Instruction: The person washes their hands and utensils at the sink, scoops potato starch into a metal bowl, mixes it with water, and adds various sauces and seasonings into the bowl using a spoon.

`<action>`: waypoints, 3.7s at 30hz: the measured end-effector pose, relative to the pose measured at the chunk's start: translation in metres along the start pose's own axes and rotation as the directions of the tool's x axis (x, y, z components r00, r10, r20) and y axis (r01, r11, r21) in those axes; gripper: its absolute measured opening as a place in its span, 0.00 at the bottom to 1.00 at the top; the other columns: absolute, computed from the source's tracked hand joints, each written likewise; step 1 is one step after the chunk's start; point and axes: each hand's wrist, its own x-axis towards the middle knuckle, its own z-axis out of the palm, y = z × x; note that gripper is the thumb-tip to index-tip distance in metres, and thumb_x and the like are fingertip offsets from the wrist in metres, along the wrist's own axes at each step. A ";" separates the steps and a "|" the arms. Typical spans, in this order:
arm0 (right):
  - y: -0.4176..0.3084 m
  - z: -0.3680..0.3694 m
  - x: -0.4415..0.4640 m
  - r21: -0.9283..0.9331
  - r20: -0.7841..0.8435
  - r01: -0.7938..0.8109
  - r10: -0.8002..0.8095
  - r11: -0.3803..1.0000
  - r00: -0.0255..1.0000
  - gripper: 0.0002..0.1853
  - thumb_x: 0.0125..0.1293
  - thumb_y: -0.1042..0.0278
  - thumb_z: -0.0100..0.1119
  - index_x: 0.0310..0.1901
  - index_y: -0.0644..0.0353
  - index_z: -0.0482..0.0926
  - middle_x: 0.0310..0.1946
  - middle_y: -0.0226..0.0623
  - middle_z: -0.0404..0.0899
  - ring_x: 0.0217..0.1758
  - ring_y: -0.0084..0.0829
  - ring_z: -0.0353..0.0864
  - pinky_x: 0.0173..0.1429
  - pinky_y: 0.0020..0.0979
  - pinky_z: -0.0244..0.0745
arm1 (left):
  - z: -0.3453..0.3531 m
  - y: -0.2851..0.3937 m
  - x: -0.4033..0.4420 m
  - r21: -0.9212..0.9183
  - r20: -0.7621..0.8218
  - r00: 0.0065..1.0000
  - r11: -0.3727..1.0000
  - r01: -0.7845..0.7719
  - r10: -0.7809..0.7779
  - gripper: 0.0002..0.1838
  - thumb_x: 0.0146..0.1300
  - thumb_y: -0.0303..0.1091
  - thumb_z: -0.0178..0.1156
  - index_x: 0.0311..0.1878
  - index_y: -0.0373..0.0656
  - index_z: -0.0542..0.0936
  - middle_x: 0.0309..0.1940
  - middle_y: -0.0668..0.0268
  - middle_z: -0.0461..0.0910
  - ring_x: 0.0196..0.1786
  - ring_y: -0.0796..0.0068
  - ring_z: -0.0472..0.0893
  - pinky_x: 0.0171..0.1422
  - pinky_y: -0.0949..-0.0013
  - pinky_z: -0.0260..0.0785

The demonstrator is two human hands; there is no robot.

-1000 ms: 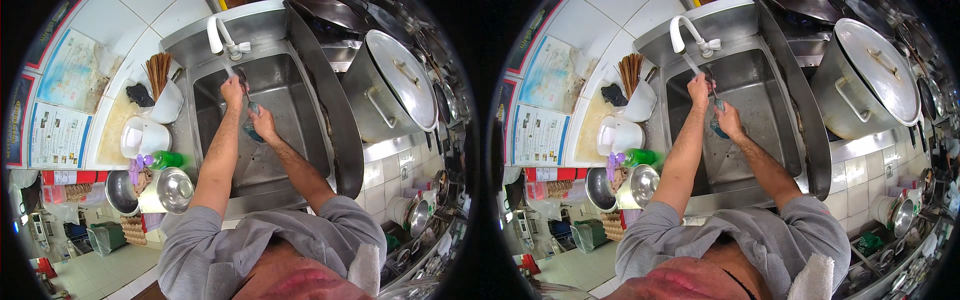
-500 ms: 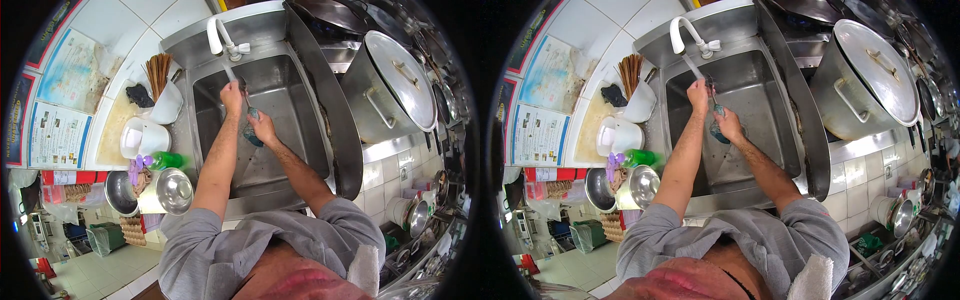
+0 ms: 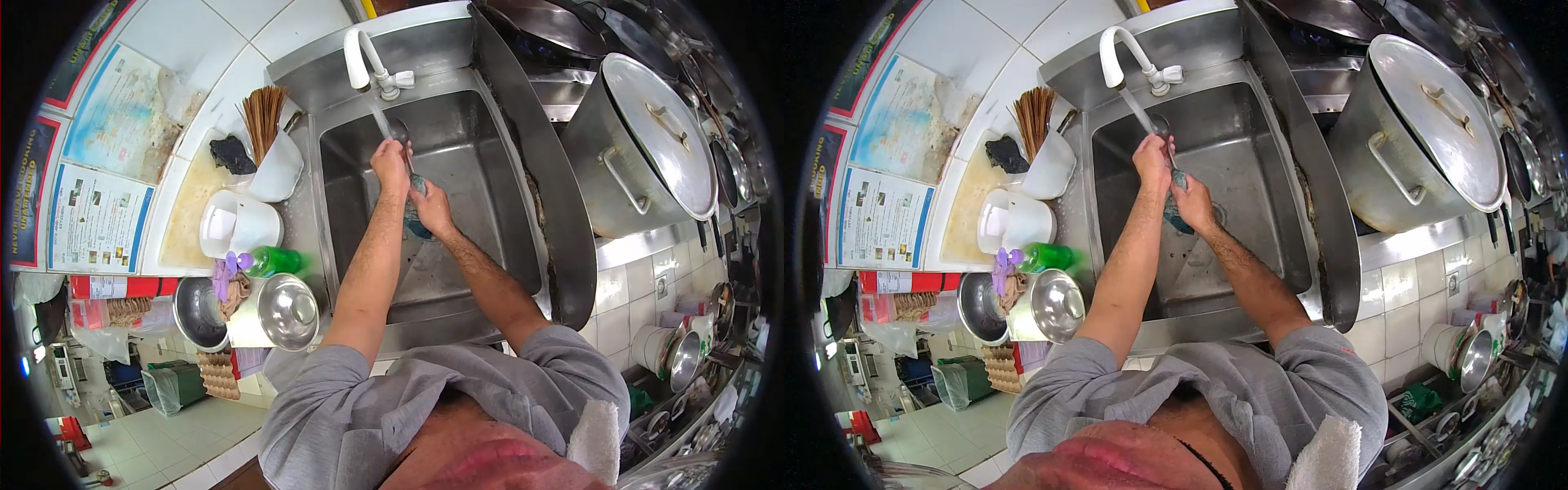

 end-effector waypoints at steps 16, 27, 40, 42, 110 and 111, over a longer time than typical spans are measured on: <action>-0.025 0.000 0.086 0.023 -0.126 0.234 -0.230 0.972 0.965 0.13 0.59 0.62 0.54 0.36 0.65 0.73 0.34 0.49 0.76 0.37 0.42 0.76 0.39 0.37 0.69 | -0.014 0.005 0.026 0.611 0.213 0.923 0.694 -0.381 0.320 0.08 0.58 0.31 0.58 0.27 0.37 0.74 0.18 0.70 0.73 0.21 0.82 0.68 0.25 0.75 0.62; -0.025 0.011 0.103 -0.128 -0.080 0.193 -0.204 0.973 0.976 0.14 0.53 0.62 0.55 0.29 0.67 0.73 0.25 0.54 0.75 0.31 0.51 0.75 0.36 0.40 0.69 | -0.017 0.016 0.018 0.812 0.351 0.843 0.316 -0.491 0.408 0.15 0.63 0.37 0.47 0.28 0.35 0.73 0.24 0.48 0.76 0.31 0.45 0.75 0.35 0.52 0.64; 0.006 -0.003 0.067 -0.002 0.053 0.027 -0.026 1.000 0.998 0.13 0.54 0.67 0.54 0.40 0.65 0.76 0.31 0.47 0.79 0.35 0.40 0.79 0.41 0.34 0.70 | 0.006 0.018 0.007 0.692 0.160 0.962 0.670 -0.270 0.223 0.11 0.58 0.32 0.45 0.28 0.35 0.73 0.16 0.62 0.73 0.18 0.74 0.73 0.24 0.68 0.65; 0.001 -0.007 0.062 -0.030 0.014 0.032 -0.032 0.999 0.999 0.12 0.54 0.68 0.54 0.39 0.65 0.76 0.30 0.50 0.78 0.36 0.44 0.78 0.41 0.36 0.70 | 0.000 -0.004 0.014 0.395 0.099 0.991 0.910 -0.125 0.094 0.10 0.59 0.30 0.46 0.28 0.36 0.75 0.19 0.66 0.74 0.17 0.78 0.70 0.23 0.72 0.63; 0.004 -0.010 0.043 -0.106 0.086 0.046 -0.037 0.993 0.996 0.11 0.56 0.63 0.55 0.32 0.65 0.74 0.18 0.32 0.70 0.23 0.23 0.66 0.31 0.29 0.64 | -0.024 0.033 0.025 0.748 0.494 0.812 0.323 -0.580 0.312 0.11 0.57 0.37 0.57 0.33 0.37 0.77 0.28 0.52 0.78 0.35 0.52 0.78 0.38 0.60 0.69; 0.007 -0.009 0.044 -0.112 0.086 0.035 -0.025 0.993 0.996 0.11 0.57 0.64 0.54 0.32 0.65 0.74 0.17 0.30 0.69 0.24 0.21 0.66 0.31 0.28 0.64 | -0.028 0.030 0.028 0.757 0.438 0.848 0.386 -0.527 0.300 0.11 0.57 0.37 0.57 0.32 0.37 0.77 0.28 0.52 0.78 0.35 0.52 0.78 0.38 0.60 0.69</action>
